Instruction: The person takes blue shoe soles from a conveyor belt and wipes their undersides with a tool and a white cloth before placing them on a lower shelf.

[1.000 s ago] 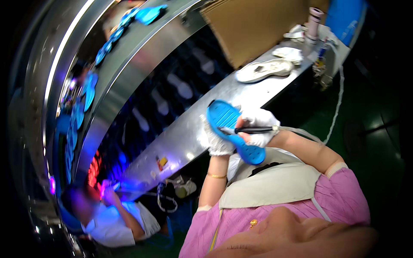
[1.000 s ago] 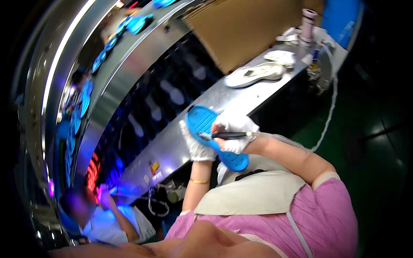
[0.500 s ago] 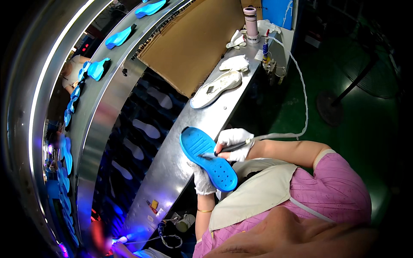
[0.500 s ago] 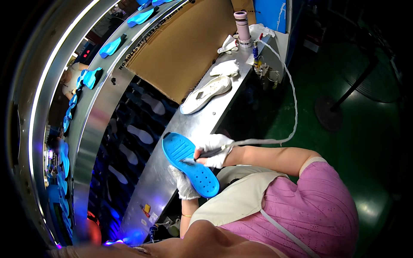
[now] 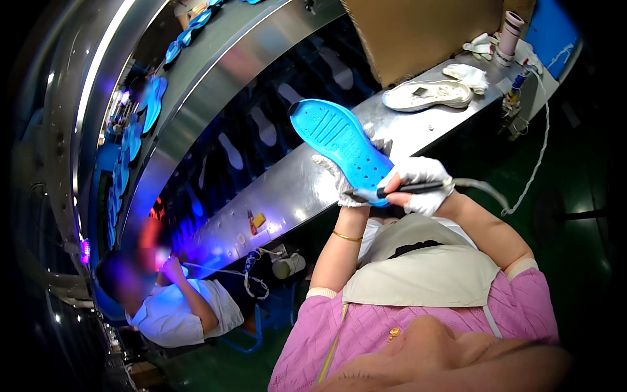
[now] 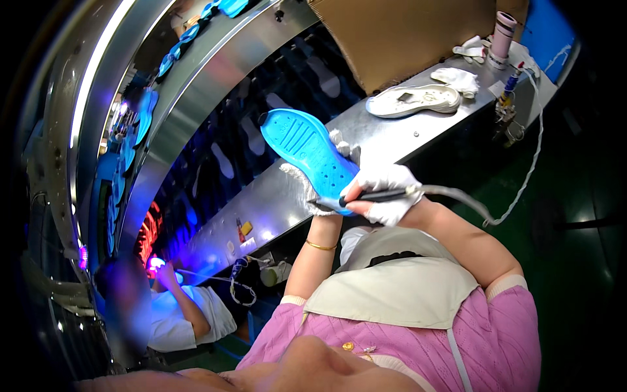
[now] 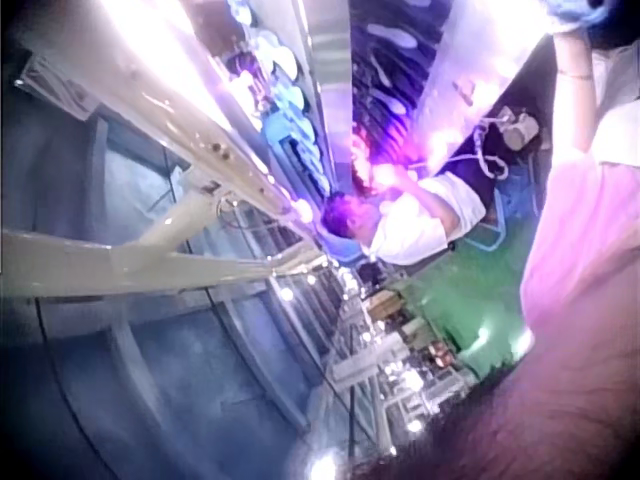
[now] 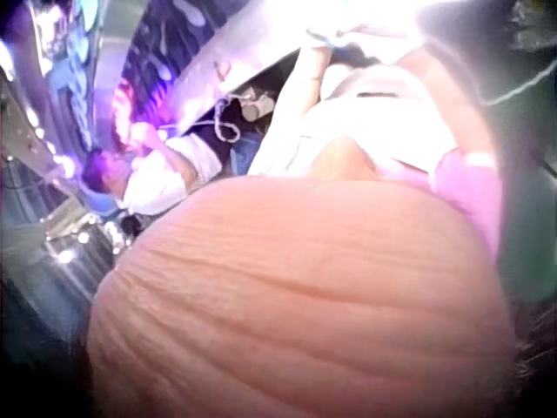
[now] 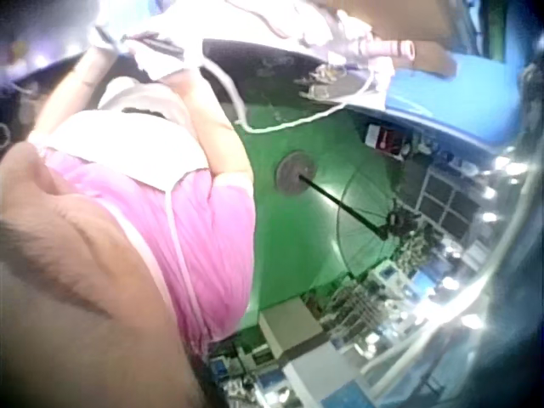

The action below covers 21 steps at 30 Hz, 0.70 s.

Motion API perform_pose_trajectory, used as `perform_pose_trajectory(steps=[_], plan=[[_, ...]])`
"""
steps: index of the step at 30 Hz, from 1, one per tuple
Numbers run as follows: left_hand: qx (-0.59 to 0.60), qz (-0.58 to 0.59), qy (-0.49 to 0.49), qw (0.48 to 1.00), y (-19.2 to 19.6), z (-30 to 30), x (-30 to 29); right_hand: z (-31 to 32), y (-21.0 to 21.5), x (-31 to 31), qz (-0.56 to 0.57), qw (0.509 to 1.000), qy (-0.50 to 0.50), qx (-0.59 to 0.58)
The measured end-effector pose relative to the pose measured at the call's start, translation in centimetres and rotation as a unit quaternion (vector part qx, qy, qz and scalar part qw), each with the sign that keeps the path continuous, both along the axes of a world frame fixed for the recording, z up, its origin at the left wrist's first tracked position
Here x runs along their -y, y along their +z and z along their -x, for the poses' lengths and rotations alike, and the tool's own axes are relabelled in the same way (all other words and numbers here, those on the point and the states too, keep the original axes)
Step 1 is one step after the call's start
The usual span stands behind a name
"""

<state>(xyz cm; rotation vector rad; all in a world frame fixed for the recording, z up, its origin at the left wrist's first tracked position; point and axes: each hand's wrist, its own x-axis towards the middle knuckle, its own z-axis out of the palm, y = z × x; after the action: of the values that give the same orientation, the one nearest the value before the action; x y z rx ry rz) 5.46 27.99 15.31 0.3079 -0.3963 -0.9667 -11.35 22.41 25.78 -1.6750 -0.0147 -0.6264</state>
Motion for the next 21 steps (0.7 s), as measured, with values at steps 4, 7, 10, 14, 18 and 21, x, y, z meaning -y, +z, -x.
perform_pose_trajectory(steps=[4,7,10,14,18,21], plan=[[-0.035,0.091,-0.041,0.994,3.5,0.4,-0.4,-0.2,0.6,0.3,-0.100,0.992,-0.063,-0.032],[-0.006,0.179,-0.069,0.981,5.5,-0.3,-0.1,-0.3,0.9,0.1,0.057,0.998,-0.016,-0.021],[-0.042,0.212,-0.092,0.972,6.3,-1.0,-0.7,-0.5,0.8,0.6,-0.331,0.936,0.058,-0.105],[0.025,0.151,-0.031,0.988,6.5,-1.7,-1.1,-0.6,-0.4,1.0,-0.185,0.979,-0.031,-0.081],[0.121,0.052,0.045,0.990,7.1,-2.6,-1.7,-1.0,-0.5,0.9,-0.249,0.956,0.037,-0.152],[0.167,0.077,-0.038,0.982,7.4,-3.2,-1.8,-0.6,-1.3,2.6,-0.405,0.899,0.105,-0.132]])
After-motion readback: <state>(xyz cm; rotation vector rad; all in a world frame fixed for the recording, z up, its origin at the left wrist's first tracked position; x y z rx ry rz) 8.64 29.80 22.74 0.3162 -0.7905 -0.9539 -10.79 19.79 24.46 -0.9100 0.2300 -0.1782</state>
